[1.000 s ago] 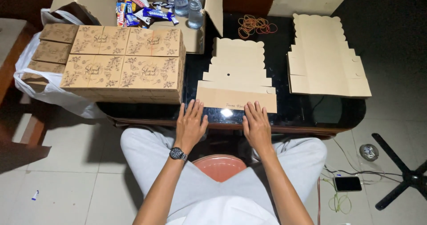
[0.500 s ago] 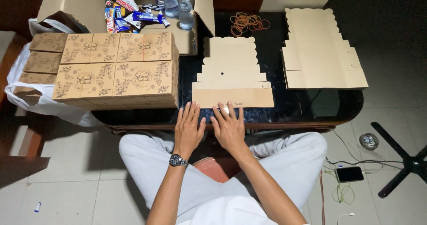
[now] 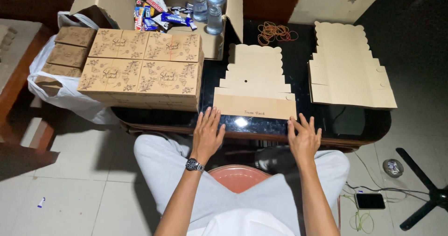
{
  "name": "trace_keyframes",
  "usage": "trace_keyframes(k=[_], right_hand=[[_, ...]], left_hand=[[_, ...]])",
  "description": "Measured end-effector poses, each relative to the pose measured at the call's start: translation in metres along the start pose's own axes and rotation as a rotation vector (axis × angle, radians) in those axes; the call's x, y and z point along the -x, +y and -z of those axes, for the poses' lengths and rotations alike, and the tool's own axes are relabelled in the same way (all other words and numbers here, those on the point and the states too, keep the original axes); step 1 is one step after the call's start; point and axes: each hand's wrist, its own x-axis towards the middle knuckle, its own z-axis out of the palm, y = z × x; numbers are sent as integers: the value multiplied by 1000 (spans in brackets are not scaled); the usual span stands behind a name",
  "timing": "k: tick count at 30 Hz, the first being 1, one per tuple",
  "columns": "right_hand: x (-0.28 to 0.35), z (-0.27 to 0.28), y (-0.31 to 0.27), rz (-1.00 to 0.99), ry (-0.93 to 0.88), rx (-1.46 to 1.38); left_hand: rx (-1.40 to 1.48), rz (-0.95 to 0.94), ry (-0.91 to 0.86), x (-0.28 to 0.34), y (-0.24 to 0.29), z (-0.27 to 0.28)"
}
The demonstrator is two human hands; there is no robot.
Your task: Folding cardboard boxes and packing them with snacks and water bottles from a larger container.
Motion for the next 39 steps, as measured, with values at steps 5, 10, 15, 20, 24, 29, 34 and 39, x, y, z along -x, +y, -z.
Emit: trace_keyframes(k=[5,10,15,20,24,29,34,39], right_hand=[[6,-6,-11,-12,95,-44],[14,-38,-2,3,259,-90],[16,-52,4,4,354,-215],[14,-52,4,-16,349,-308],[14,-48,8,-72,351,-457],[15,-37,14,-158,347,-616],[21,-34,22,-149,327,-557],[26,-39,26,-178,154,-531]], left_hand=[[-81,95,-72,-14,22,-10],[-108,36,-157,-59,64,-4],[81,-264,-367,-93,75,-59],[36,-326,-283,-106,79,-104],[-28,-416,-34,-89,88,-94],[-44,-442,34,-32,101,-96],[-57,-326,-142,0,129,-29],[110,-198,-300,-5,127,-29]])
